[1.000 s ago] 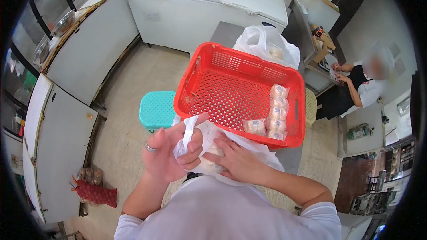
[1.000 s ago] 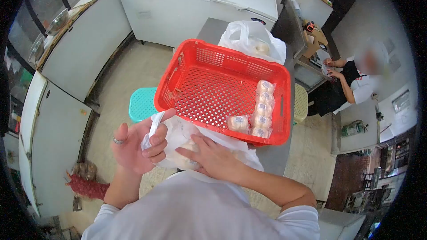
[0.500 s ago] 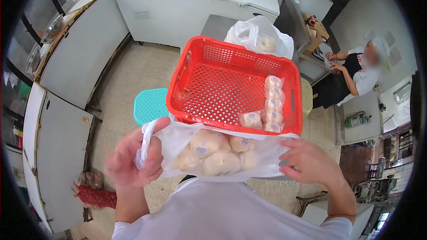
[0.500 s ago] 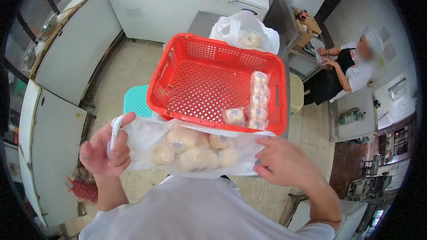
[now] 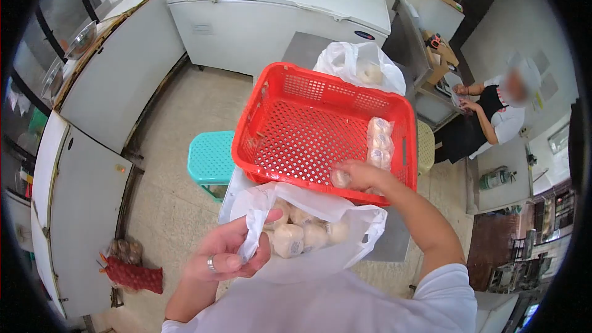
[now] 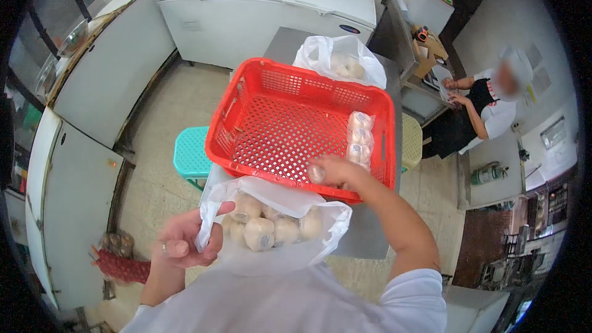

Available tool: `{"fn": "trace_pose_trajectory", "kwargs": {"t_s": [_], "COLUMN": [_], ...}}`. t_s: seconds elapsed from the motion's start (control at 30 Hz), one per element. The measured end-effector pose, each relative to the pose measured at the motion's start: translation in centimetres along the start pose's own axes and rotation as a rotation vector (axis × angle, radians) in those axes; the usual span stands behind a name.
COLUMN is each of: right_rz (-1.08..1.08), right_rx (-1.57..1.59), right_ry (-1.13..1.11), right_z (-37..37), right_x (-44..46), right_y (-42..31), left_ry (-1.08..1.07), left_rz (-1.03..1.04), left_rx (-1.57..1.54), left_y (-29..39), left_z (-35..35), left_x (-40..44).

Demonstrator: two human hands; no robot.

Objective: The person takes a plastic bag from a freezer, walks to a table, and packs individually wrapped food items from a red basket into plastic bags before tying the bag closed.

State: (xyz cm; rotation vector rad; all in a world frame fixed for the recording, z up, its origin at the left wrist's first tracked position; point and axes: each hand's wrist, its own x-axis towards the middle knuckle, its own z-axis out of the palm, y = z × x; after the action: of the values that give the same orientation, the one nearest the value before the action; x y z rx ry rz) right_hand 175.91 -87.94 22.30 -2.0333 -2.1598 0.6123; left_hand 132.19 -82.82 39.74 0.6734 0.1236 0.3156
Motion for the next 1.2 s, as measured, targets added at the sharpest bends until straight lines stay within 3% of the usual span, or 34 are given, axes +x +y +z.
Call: {"fn": "trace_pose_trajectory", "kwargs": {"t_s": [0.1, 0.13, 0.2, 0.27, 0.3, 0.37, 0.43, 0.47, 0.53, 0.63, 0.7, 0.77, 0.87, 0.97, 1.07, 1.17, 1.2], "right_rz": [0.256, 0.251, 0.228, 0.023, -0.066, -0.286, -0.246, -0.205, -0.214, -0.006, 0.226, 0.644, 0.455, 0.471, 0.6, 0.483, 0.443], "right_rx": [0.13, 0.161, 0.718, 1.184, 1.355, 1.238, 0.852, 0.641, 0.224, -0.294, -0.441, -0.279, 0.187, 0.178, 0.361, 0.264, 0.393], "right_ry": [-0.319, -0.158, 0.15, 0.255, 0.196, 0.001, -0.081, -0.082, 0.133, 0.249, 0.259, -0.232, 0.017, 0.078, 0.018, -0.131, -0.067], "right_z": [-1.0, -1.5, -3.9, -11.8, -15.2, -17.1, -16.5, -16.4, -12.6, -12.7, -11.7, -12.3, -14.0, -17.4, -17.5, -17.1, -16.6], "right_x": [2.5, 3.1, 3.6, 1.6, 0.0, -1.9, -3.2, -3.4, -3.7, -6.0, -8.8, -10.5, -14.3, -15.8, -16.6, -15.4, -15.1], "right_y": [-1.6, -1.1, 0.0, -7.1, -11.6, -16.8, -21.9, -24.3, -24.1, -23.0, -21.3, -18.1, -15.1, -17.3, -15.6, -13.4, -11.8], "left_ry": [0.095, 0.136, 0.15, 0.147, 0.143, 0.124, 0.091, 0.077, 0.051, 0.043, 0.101, 0.18, 0.033, -0.03, 0.016, 0.107, 0.134], "left_rz": [0.024, 0.031, 0.093, 0.133, 0.142, 0.157, 0.171, 0.164, 0.15, 0.17, 0.188, 0.19, 0.213, 0.236, 0.181, 0.081, 0.04], "left_rx": [0.0, -0.003, -0.011, -0.014, -0.014, -0.018, -0.028, -0.03, -0.039, -0.018, -0.034, -0.043, 0.097, 0.095, 0.054, 0.203, 0.279], "left_y": [0.1, 0.3, 0.4, 0.9, 1.1, 1.6, 1.9, 2.0, 2.5, 2.9, 3.3, 3.8, 4.0, 4.4, 3.9, 2.6, 2.3], "left_z": [0.3, 0.4, -0.1, -0.4, -0.3, -0.4, -0.6, -0.6, -0.9, -1.6, -2.4, -2.6, -2.8, -0.4, -0.4, -0.9, -1.1], "left_x": [0.0, -0.1, 0.2, 0.7, 1.0, 1.3, 1.9, 2.1, 2.1, 1.8, 1.1, 0.6, -0.4, -0.6, 0.5, 1.8, 1.9]}}
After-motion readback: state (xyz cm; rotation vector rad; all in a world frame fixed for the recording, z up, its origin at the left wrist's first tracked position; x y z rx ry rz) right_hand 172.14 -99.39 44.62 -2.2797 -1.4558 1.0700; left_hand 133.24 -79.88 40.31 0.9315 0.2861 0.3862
